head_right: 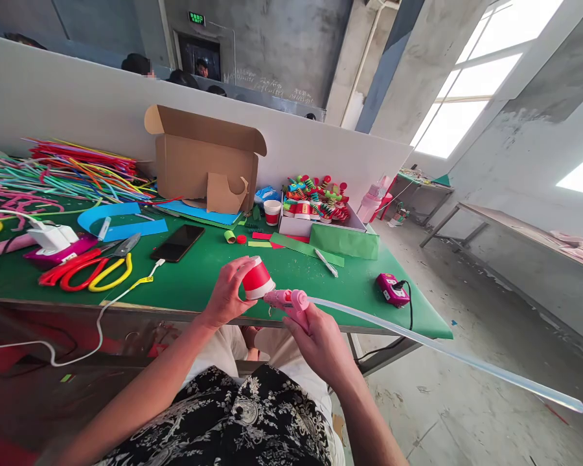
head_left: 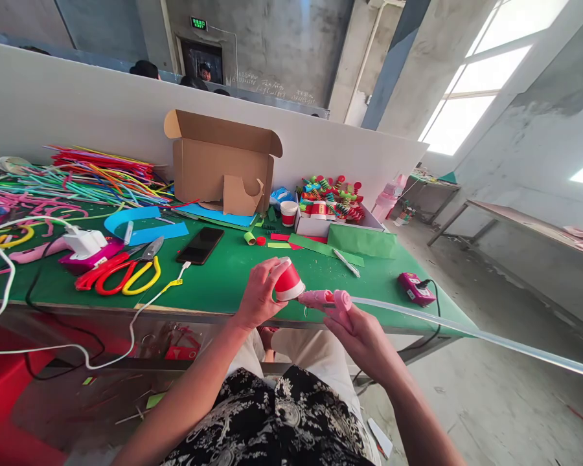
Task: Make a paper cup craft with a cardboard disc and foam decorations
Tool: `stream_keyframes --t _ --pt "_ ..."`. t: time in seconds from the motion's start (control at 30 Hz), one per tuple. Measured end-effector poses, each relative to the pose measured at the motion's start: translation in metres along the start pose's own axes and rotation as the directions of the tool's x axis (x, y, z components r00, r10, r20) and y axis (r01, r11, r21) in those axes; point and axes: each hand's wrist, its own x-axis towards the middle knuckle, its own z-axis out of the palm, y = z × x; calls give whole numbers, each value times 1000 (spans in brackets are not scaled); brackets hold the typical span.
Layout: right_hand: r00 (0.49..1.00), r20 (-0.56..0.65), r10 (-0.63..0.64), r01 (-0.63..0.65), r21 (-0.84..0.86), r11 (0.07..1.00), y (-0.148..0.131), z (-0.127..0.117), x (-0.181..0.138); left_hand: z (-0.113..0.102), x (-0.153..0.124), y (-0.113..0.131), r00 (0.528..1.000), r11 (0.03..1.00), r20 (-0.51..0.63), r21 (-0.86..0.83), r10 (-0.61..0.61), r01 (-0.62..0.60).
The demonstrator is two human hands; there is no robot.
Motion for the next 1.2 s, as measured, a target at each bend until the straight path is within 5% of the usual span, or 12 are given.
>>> stream_keyframes --t 1.2 --pt "998 23 -50 49 53 997 -11 -5 2 1 -1 -2 1000 1000 23 25 7 -7"
